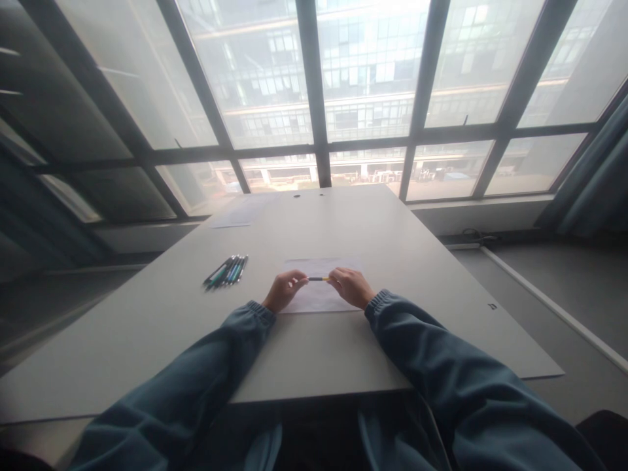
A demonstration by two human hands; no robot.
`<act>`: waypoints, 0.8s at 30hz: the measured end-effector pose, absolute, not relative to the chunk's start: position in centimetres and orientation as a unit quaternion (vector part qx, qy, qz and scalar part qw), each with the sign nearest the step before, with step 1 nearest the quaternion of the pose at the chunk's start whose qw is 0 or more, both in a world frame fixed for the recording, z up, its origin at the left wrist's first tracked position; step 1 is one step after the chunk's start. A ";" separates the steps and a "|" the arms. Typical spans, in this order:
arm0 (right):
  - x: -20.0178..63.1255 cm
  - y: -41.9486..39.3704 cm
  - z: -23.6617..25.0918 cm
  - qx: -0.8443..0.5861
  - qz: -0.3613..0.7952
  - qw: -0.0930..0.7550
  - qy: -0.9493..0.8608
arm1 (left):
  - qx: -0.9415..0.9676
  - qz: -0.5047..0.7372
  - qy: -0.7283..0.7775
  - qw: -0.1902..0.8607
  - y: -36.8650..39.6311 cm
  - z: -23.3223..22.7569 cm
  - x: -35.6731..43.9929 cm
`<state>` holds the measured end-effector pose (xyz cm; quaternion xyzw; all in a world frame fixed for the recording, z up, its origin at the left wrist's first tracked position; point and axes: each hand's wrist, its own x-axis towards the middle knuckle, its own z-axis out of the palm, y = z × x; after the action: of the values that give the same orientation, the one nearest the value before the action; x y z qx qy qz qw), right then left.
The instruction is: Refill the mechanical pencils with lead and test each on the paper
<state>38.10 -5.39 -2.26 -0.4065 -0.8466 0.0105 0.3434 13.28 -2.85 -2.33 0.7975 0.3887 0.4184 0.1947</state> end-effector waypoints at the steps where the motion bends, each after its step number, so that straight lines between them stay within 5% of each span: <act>1: 38.1 -5.4 -2.2 -0.408 0.010 0.343 -0.846 | 0.796 0.423 0.386 0.194 -2.9 -2.4 13.3; 24: 38.1 -5.3 -2.5 -0.399 0.017 0.346 -0.849 | 0.786 0.343 0.457 0.236 -2.5 -3.0 12.7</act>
<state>38.14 -5.28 -2.49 -0.3987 -0.8492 0.0168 0.3459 12.68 -2.52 -2.96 0.7863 0.4566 0.3431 0.2357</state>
